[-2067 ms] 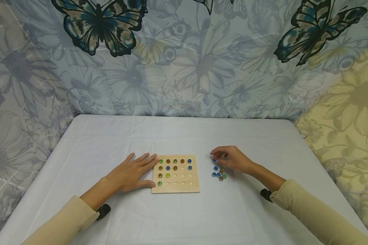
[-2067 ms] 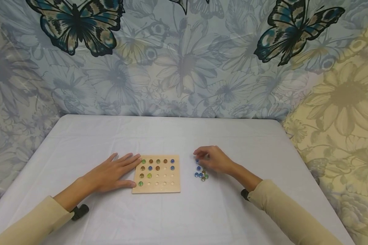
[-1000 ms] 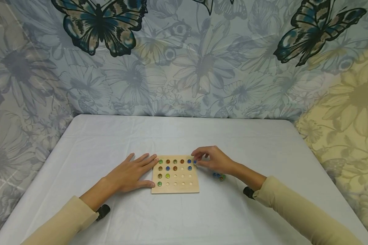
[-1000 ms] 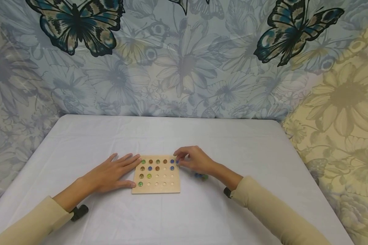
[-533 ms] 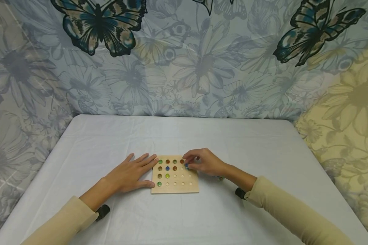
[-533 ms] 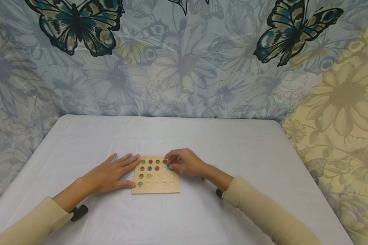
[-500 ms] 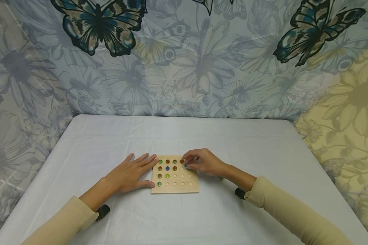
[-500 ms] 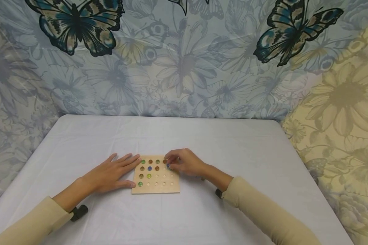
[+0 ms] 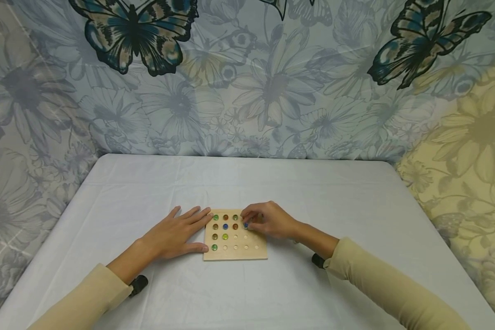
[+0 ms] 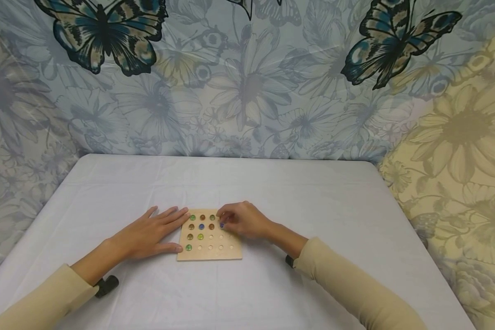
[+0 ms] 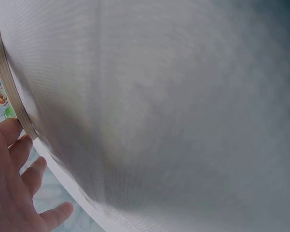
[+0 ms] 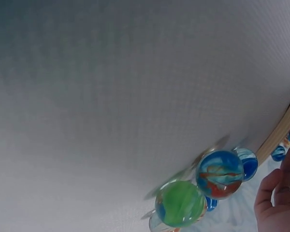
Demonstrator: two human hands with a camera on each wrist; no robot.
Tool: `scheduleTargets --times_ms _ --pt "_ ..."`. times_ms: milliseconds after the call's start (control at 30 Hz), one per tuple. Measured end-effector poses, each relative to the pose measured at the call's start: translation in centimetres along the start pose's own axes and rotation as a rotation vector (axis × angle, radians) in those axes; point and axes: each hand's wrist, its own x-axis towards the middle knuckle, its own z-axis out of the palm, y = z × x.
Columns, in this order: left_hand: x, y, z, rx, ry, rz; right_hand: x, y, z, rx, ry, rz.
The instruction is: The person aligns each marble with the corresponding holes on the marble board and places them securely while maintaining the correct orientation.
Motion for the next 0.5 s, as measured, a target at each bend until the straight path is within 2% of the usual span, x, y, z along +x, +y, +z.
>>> scheduleTargets --times_ms 267,500 --pt "0.0 0.1 -0.1 -0.005 -0.004 -0.002 0.0 -0.2 -0.2 -0.021 0.006 -0.002" --pt "0.0 0.1 0.0 -0.006 -0.006 -0.005 -1.1 0.3 -2.0 -0.039 0.059 0.005"
